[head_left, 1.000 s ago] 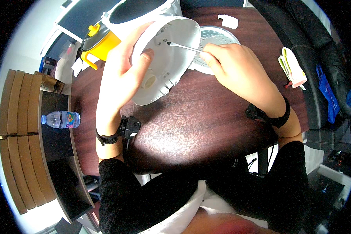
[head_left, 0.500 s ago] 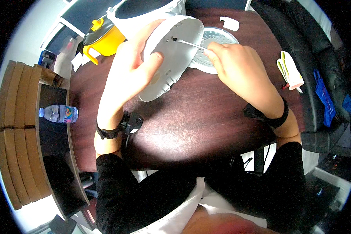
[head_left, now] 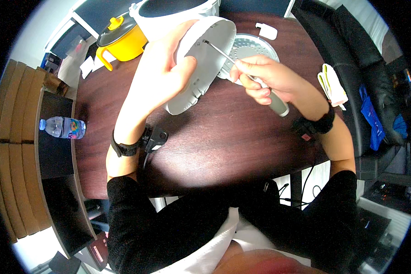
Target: The person assembles a white plastic appliance part by inserting a small circular component into a central hole and then securing it with a screw using a screwdriver. The person rotates the part to access different screw holes and tightens them.
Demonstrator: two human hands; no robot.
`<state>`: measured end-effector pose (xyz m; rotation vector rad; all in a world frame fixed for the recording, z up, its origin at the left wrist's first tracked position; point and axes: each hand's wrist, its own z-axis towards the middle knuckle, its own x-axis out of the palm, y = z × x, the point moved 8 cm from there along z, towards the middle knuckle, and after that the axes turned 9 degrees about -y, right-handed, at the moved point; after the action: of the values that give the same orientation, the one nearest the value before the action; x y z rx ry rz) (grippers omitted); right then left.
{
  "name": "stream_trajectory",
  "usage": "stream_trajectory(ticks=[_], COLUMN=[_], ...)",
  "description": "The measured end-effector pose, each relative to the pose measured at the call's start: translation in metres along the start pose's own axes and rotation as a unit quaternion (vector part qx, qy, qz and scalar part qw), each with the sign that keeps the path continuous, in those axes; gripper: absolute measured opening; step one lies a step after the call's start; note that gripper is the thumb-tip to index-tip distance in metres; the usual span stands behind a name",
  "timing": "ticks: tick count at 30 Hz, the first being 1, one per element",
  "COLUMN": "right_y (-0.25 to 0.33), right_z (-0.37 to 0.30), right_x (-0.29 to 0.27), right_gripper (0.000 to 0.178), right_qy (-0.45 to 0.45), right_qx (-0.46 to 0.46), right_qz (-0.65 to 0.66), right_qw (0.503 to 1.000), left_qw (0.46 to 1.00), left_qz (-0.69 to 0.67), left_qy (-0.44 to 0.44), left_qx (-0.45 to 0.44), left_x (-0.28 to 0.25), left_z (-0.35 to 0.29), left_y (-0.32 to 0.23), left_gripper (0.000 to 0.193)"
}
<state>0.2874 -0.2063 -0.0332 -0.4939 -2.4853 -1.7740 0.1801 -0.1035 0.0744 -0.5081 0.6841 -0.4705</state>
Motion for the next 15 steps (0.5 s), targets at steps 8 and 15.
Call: stream_trajectory(ticks=[8,15], right_y=[-0.004,0.042], right_z=[0.006,-0.026], right_x=[-0.001,-0.005], right_gripper=[0.033,0.027], right_qy=[-0.068,-0.249], right_qx=[-0.091,-0.309], right_qz=[-0.106,-0.482], right_qw=[0.988,0.781], left_qw=[0.994,0.994], left_qz=[-0.019,-0.015], left_qy=[0.051,0.043], left_qx=[-0.089,-0.103], left_x=[0.001,-0.002], left_z=[-0.003,-0.003], left_y=[0.011,0.017], left_gripper=[0.052,0.051])
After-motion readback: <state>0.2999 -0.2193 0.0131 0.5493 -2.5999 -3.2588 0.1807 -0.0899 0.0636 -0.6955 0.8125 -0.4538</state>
